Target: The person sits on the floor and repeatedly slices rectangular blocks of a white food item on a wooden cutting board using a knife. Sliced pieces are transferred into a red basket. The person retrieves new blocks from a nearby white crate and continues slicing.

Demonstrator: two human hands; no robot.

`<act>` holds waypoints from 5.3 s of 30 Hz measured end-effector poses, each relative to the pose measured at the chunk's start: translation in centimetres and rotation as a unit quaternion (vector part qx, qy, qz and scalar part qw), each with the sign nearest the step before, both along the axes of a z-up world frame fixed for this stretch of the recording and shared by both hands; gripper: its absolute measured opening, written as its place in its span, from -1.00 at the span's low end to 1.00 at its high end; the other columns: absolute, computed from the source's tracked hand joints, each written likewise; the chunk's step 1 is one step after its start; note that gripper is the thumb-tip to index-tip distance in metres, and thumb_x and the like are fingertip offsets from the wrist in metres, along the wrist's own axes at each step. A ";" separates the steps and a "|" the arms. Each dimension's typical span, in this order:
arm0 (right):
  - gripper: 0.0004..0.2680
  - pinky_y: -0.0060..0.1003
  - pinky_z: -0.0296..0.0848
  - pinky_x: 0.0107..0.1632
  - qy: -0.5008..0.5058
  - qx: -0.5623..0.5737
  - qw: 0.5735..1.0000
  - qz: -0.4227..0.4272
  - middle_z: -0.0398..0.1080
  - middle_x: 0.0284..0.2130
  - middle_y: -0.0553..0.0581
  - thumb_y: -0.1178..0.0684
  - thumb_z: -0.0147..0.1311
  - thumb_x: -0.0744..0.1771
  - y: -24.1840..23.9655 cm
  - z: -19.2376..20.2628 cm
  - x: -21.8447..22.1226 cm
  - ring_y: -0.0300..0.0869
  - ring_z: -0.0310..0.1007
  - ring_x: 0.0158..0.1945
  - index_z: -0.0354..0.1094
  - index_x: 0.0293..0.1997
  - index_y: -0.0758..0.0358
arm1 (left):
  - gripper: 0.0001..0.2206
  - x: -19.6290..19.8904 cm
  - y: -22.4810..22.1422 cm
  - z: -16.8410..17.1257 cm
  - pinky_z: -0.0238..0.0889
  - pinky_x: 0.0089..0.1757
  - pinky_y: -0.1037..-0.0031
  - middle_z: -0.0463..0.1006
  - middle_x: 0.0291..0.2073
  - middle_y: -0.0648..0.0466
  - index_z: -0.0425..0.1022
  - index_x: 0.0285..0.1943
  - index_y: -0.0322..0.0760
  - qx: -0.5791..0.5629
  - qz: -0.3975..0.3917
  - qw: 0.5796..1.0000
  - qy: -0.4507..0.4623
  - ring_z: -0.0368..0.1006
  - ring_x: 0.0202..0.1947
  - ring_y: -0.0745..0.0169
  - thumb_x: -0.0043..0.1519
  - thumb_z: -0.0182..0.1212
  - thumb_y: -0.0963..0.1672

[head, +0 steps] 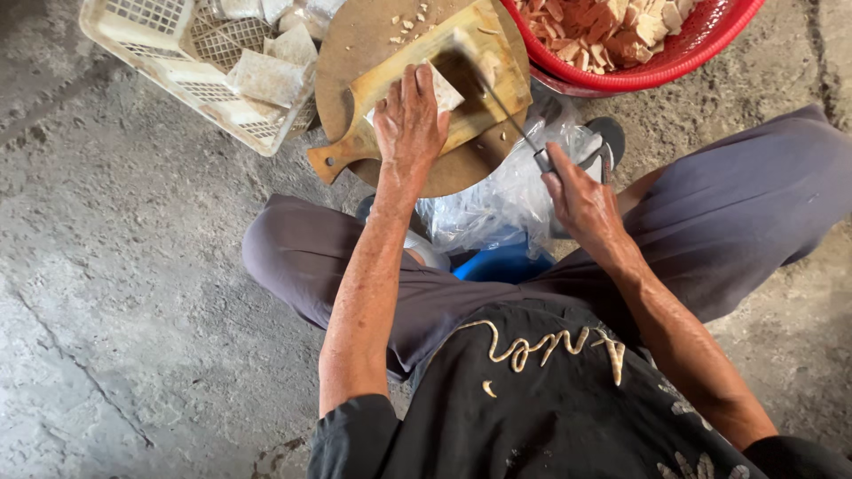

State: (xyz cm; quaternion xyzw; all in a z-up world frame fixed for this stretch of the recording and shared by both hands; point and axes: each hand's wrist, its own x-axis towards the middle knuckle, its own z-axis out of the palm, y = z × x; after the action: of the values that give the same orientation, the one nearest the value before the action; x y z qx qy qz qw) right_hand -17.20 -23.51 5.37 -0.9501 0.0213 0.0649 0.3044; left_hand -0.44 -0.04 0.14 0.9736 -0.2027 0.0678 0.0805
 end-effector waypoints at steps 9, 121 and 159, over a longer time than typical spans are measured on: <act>-0.64 0.18 0.49 -0.29 0.075 -0.042 0.995 0.041 0.49 -0.16 0.42 -0.06 -0.05 0.43 0.8 1.6 1.9 0.35 0.52 -0.32 0.10 0.44 0.06 | -0.30 -0.1 0.0 -0.2 0.43 -0.10 0.15 0.40 0.19 -0.05 0.28 0.23 -0.32 0.002 0.006 1.000 0.008 0.48 0.06 0.00 -0.05 0.53 -0.01; -0.62 0.13 0.47 -0.41 0.072 -0.084 0.991 0.078 0.47 -0.23 0.38 -0.07 -0.04 0.43 2.0 0.3 3.0 0.31 0.50 -0.43 0.06 0.46 0.00 | -0.35 -1.2 1.2 -0.3 0.43 -0.01 0.18 0.40 0.18 -0.16 0.28 0.19 -0.35 -0.075 0.016 0.997 -0.007 0.44 0.11 -0.08 -0.02 0.55 -0.07; -0.66 0.01 0.50 -0.44 0.013 -0.017 1.000 -0.006 0.46 -0.36 0.34 0.02 -0.08 0.47 -1.3 -2.1 3.4 0.10 0.49 -0.49 0.11 0.47 -0.01 | -0.33 -2.3 1.4 0.3 0.30 0.14 0.12 0.33 0.24 -0.19 0.29 0.28 -0.35 -0.087 0.027 0.996 -0.007 0.34 0.22 -0.15 0.03 0.51 -0.02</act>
State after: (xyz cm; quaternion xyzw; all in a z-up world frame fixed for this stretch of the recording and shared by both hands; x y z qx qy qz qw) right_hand -13.79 -24.76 3.30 -0.9541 0.0319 0.0754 0.2880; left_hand -2.77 1.40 0.48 0.9675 -0.1701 0.0939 0.1615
